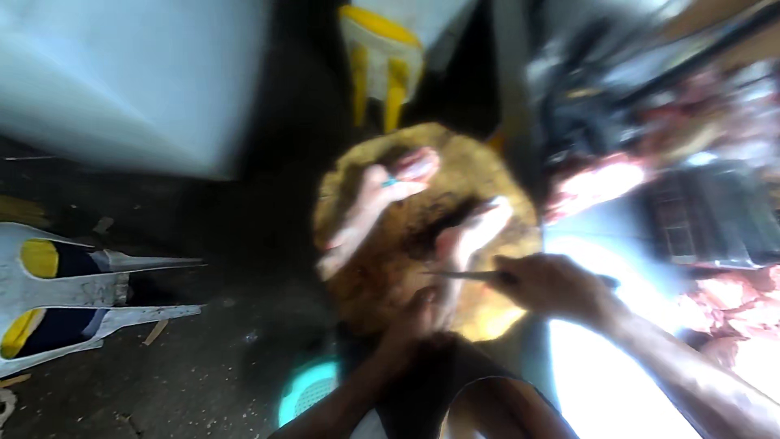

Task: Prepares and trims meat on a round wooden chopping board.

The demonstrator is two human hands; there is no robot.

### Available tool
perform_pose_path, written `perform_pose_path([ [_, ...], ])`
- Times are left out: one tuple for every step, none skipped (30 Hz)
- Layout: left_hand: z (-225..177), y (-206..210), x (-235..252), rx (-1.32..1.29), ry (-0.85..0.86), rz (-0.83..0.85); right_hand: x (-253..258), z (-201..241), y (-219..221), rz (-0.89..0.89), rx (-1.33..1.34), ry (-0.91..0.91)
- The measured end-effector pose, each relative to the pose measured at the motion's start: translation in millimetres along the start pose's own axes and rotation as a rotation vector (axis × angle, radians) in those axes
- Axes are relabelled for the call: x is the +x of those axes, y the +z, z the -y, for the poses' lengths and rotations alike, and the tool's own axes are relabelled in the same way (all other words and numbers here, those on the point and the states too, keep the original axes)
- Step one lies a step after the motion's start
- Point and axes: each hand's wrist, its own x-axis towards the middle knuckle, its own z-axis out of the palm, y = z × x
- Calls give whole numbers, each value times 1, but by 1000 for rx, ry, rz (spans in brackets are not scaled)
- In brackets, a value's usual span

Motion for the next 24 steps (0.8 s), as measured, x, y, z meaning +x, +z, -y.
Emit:
perform_pose_path([
  [-1, 1, 0, 3, -5, 8, 5, -2, -2, -12, -10, 29],
  [-1, 2, 1, 14, -3, 10, 11, -6, -4, -31, -20, 77],
  [0, 3, 1, 28, 5, 6, 17, -11, -6, -62, -37, 119],
  [0, 3, 2, 40, 10, 2, 19, -14, -9, -81, -64, 140],
  [0, 3, 2, 44, 13, 3, 18, -13, -14, -74, -76, 131],
  [1, 3, 2, 44, 22, 4, 13, -8, -19, -37, -70, 95],
  [2, 2, 2, 46, 36, 0, 8, -2, -22, 13, -57, 45],
  [3, 3, 2, 54, 57, -14, 5, 5, -24, 53, -46, 5],
  [3, 3, 3, 62, 71, -20, 5, 9, -25, 79, -51, 2],
  [2, 3, 3, 68, 68, -6, 8, 9, -26, 75, -60, 23],
  [1, 3, 3, 61, 59, 14, 14, 6, -25, 45, -65, 63],
  [0, 2, 3, 55, 47, 31, 20, 0, -23, 6, -83, 106],
  [0, 2, 3, 50, 43, 36, 24, -5, -23, -31, -114, 132],
  [1, 2, 4, 45, 49, 26, 24, -6, -25, -38, -133, 136],
  [2, 3, 4, 44, 56, 12, 21, -4, -29, -15, -134, 116],
  [3, 2, 4, 45, 64, 0, 15, 2, -33, 30, -127, 83],
  [3, 3, 4, 51, 70, -7, 11, 9, -36, 76, -123, 52],
  [4, 3, 4, 55, 71, -4, 11, 13, -38, 110, -121, 40],
  [3, 3, 5, 60, 64, 7, 14, 13, -39, 114, -112, 40],
  [1, 2, 5, 64, 46, 32, 19, 9, -38, 92, -108, 47],
  [-1, 1, 5, 66, 25, 61, 24, 5, -37, 49, -122, 65],
  [-3, 0, 6, 68, 12, 77, 27, 4, -38, 8, -156, 86],
  [-4, -1, 6, 73, 9, 77, 26, 6, -39, -16, -191, 84],
  [-4, -1, 6, 75, 16, 67, 24, 9, -41, -6, -201, 62],
])
